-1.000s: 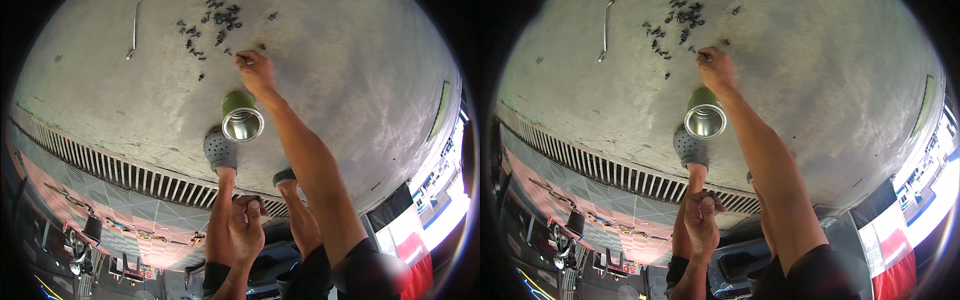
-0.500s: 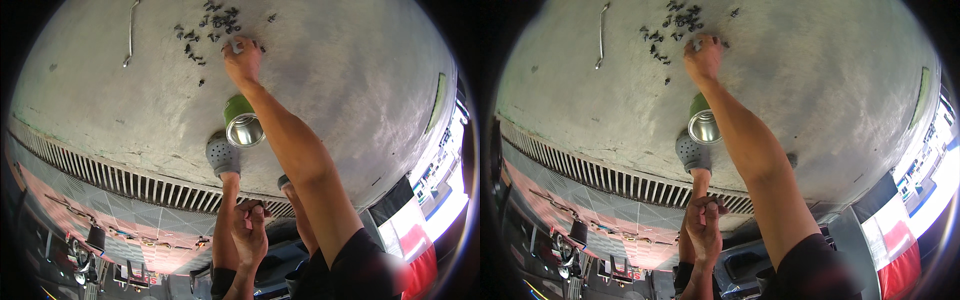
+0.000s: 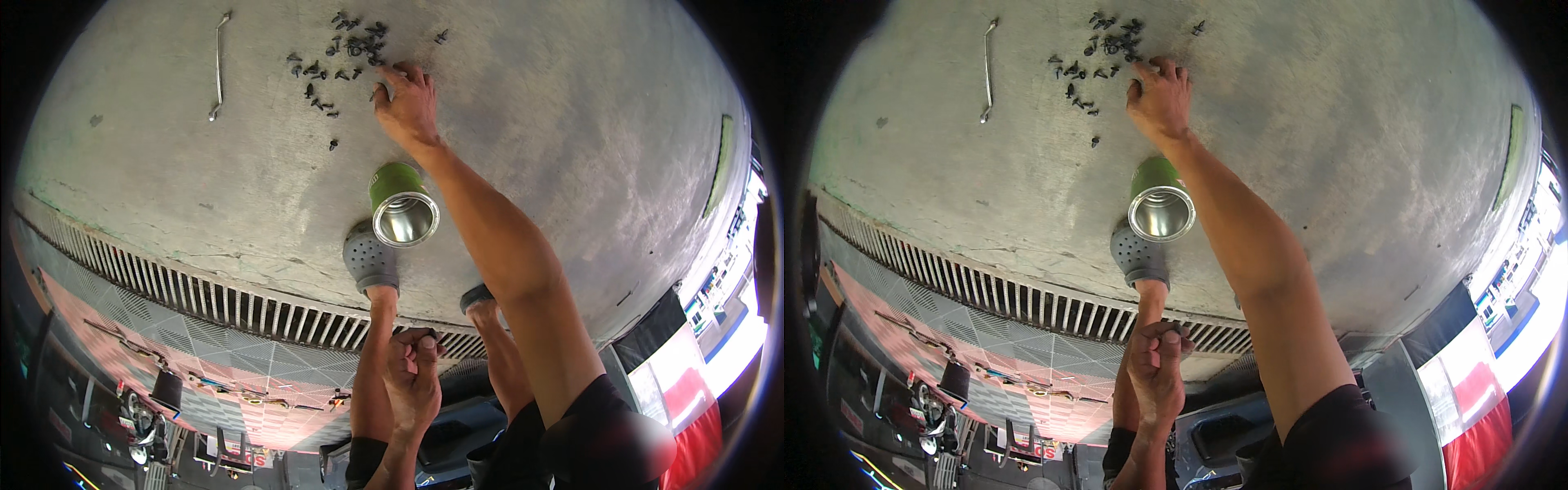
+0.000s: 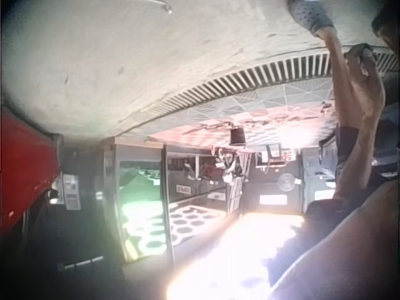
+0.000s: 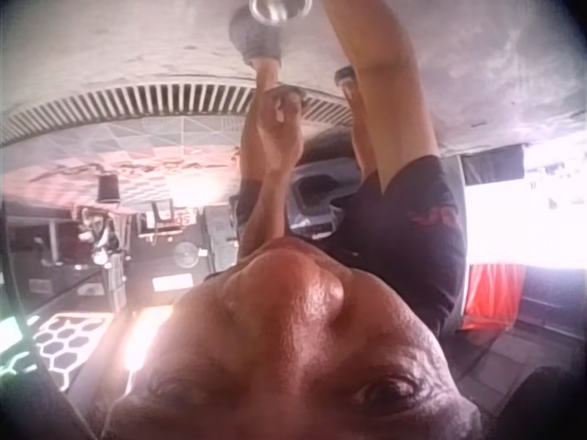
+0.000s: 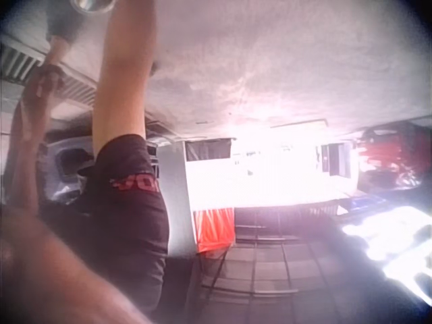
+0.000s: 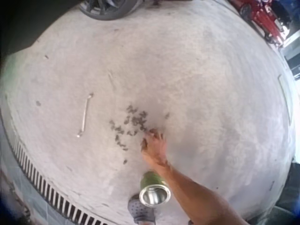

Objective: The person installs plastic fasteners into the wheel arch liner of a dark-colored car. They pick up clips from the floor, insert them into holes in the liner, and press them into place. The person also gathers loose clips into a small metal can.

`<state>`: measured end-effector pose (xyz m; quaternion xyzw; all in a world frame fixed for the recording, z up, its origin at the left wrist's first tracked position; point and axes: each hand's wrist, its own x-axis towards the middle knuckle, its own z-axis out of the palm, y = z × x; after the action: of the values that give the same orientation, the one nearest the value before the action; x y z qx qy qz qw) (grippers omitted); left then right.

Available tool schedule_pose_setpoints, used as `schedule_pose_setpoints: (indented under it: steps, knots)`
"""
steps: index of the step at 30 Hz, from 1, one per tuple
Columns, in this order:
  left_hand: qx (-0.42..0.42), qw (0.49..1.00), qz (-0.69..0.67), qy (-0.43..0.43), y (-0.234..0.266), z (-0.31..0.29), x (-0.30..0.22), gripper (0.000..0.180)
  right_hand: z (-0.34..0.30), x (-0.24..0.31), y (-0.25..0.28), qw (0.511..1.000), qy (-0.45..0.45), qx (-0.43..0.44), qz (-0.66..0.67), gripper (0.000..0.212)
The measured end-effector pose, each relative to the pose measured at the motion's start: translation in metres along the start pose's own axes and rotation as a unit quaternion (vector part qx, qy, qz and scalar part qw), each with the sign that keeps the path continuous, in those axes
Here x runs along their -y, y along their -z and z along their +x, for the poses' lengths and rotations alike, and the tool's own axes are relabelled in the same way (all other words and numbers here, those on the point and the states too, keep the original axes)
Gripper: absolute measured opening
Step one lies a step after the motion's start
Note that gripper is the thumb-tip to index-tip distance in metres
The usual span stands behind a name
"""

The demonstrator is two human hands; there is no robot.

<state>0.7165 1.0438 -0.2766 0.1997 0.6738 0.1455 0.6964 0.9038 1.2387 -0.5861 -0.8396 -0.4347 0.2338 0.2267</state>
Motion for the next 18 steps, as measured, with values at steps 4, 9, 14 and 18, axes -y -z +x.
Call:
schedule_pose_setpoints:
  steps: [4,9,14,18]
  knots:
    - [-0.001,1.000,-0.005,-0.005,-0.001,-0.001,0.000,0.014,0.008,0.015,-0.006,1.000,0.005,-0.027,0.001,0.066]
    - [0.001,1.000,0.016,-0.005,0.000,0.000,-0.007,0.015,0.012,0.024,-0.019,0.996,0.047,0.060,-0.049,0.069]
    - [0.000,1.000,0.019,-0.002,-0.001,0.001,-0.006,0.016,-0.004,0.026,-0.023,0.996,0.059,0.056,-0.026,0.064]
    - [-0.002,1.000,0.018,-0.007,-0.001,0.001,-0.004,0.017,-0.004,0.028,-0.022,0.998,0.054,0.000,0.041,0.060]
